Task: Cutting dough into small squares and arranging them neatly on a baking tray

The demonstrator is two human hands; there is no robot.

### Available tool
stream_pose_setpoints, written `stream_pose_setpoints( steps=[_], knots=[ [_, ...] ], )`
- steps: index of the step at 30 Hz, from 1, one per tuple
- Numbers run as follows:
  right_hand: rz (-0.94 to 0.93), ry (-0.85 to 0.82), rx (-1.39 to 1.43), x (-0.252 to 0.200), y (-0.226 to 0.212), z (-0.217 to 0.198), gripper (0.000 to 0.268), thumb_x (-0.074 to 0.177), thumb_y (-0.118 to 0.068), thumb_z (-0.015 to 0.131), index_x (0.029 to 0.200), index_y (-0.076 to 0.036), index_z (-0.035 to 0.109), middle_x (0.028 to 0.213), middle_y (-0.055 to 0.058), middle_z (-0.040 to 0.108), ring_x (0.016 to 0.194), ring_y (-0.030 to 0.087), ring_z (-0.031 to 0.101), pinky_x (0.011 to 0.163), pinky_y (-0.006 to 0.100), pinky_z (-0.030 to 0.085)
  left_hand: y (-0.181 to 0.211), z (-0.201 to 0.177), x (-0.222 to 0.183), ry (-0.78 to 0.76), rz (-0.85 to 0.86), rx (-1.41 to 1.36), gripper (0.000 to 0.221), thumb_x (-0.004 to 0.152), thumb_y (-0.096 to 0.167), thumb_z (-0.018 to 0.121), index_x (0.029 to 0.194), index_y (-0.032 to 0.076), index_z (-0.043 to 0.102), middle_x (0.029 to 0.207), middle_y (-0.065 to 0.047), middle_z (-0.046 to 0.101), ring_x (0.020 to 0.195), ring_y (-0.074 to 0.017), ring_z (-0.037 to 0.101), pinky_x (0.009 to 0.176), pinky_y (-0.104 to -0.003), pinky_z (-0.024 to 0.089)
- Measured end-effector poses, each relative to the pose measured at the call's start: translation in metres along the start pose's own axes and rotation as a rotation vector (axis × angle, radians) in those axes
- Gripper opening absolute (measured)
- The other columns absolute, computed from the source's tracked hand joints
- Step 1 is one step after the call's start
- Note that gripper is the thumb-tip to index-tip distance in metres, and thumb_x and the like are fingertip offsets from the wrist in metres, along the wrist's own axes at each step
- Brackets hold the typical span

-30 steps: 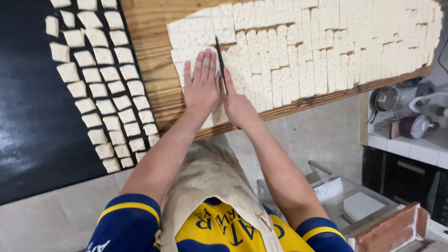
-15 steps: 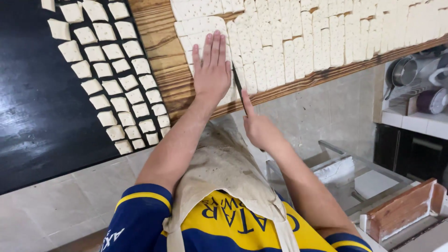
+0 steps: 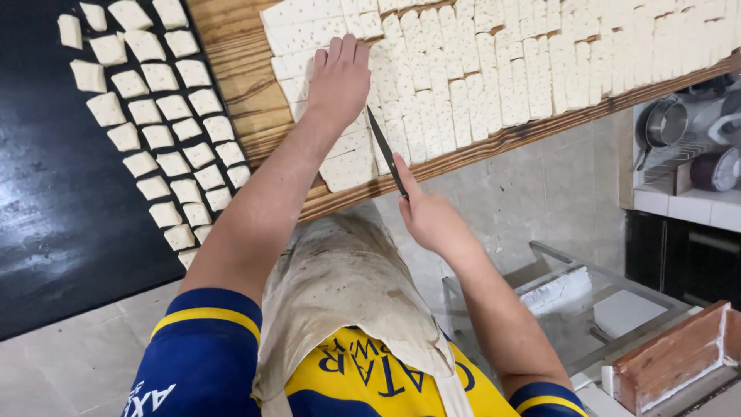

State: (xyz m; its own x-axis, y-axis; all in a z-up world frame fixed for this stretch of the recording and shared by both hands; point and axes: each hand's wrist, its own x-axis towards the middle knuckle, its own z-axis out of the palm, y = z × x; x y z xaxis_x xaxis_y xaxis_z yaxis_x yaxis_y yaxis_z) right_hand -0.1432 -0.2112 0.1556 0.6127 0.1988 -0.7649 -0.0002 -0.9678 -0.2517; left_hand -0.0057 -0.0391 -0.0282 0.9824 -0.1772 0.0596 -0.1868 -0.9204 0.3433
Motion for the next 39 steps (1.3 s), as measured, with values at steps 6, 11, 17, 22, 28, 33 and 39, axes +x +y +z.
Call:
stream_pose_setpoints(
  steps=[6, 11, 17, 22, 28, 33, 39],
  knots=[
    [0.061, 0.008, 0.208, -0.005, 0.005, 0.004, 0.071, 0.105, -0.029, 0.039, 0.167, -0.034, 0.005, 0.075, 0.031, 0.066, 0.067, 0.052, 0.059, 0.067, 0.051, 0.044, -0.006, -0.032, 0.018, -0.131, -0.006, -0.185, 0.053, 0.07, -0.028, 0.05, 0.105, 0.011, 0.06, 0.09, -0.007, 0.069, 0.093, -0.029, 0.051, 0.081, -0.042, 0.043],
    [0.04, 0.071, 0.295, 0.021, 0.0, 0.005, 0.071, 0.105, -0.03, 0.039, 0.166, -0.033, 0.004, 0.076, 0.03, 0.069, 0.061, 0.05, 0.059, 0.063, 0.049, 0.042, -0.023, -0.038, 0.021, 0.021, 0.035, -0.304, 0.05, 0.079, -0.025, 0.053, 0.114, 0.007, 0.069, 0.107, -0.009, 0.066, 0.1, -0.0277, 0.056, 0.089, -0.043, 0.048],
    [-0.268, 0.261, 0.215, 0.109, -0.036, -0.002, 0.07, 0.111, -0.024, 0.042, 0.166, -0.022, -0.001, 0.051, 0.007, 0.051, 0.04, 0.024, 0.044, 0.041, 0.039, 0.035, -0.065, -0.039, -0.002, 0.205, -0.249, -0.132, 0.049, 0.102, 0.006, 0.056, 0.15, 0.004, 0.046, 0.153, -0.015, 0.047, 0.142, -0.0354, 0.037, 0.119, -0.054, 0.026],
    [-0.117, 0.201, 0.268, 0.163, -0.103, -0.045, 0.07, 0.103, -0.054, 0.017, 0.165, -0.032, -0.006, 0.061, 0.017, 0.063, 0.046, 0.032, 0.052, 0.049, 0.044, 0.039, -0.063, -0.053, -0.01, -0.108, -0.315, -0.122, 0.06, 0.112, 0.037, 0.022, 0.167, 0.013, 0.011, 0.174, -0.004, 0.01, 0.16, -0.0229, 0.003, 0.128, -0.045, -0.001],
    [-0.149, 0.253, 0.1, 0.192, -0.107, -0.032, 0.087, 0.101, -0.022, 0.046, 0.164, -0.027, -0.014, 0.072, 0.019, 0.071, 0.056, 0.038, 0.064, 0.056, 0.05, 0.046, -0.063, -0.044, -0.008, -0.066, -0.351, -0.084, 0.059, 0.114, 0.038, 0.03, 0.168, 0.018, 0.015, 0.174, 0.0, 0.013, 0.159, -0.0226, 0.004, 0.128, -0.049, -0.001],
    [-0.078, 0.122, 0.042, 0.126, -0.099, -0.026, 0.081, 0.1, -0.015, 0.033, 0.165, -0.031, -0.013, 0.066, 0.02, 0.062, 0.054, 0.037, 0.054, 0.057, 0.048, 0.041, -0.06, -0.065, -0.008, -0.15, -0.411, -0.114, 0.06, 0.113, 0.039, 0.018, 0.167, 0.016, 0.007, 0.175, 0.002, 0.006, 0.159, -0.023, -0.004, 0.127, -0.05, -0.006],
    [-0.076, 0.135, 0.033, 0.108, -0.072, 0.017, 0.076, 0.104, -0.015, 0.033, 0.166, -0.026, -0.011, 0.066, 0.02, 0.063, 0.052, 0.036, 0.053, 0.053, 0.049, 0.041, -0.026, -0.077, -0.05, -0.244, -0.322, -0.066, 0.063, 0.111, 0.042, 0.015, 0.166, 0.012, 0.004, 0.174, -0.004, 0.001, 0.158, -0.0212, -0.006, 0.127, -0.051, -0.008]
  ],
)
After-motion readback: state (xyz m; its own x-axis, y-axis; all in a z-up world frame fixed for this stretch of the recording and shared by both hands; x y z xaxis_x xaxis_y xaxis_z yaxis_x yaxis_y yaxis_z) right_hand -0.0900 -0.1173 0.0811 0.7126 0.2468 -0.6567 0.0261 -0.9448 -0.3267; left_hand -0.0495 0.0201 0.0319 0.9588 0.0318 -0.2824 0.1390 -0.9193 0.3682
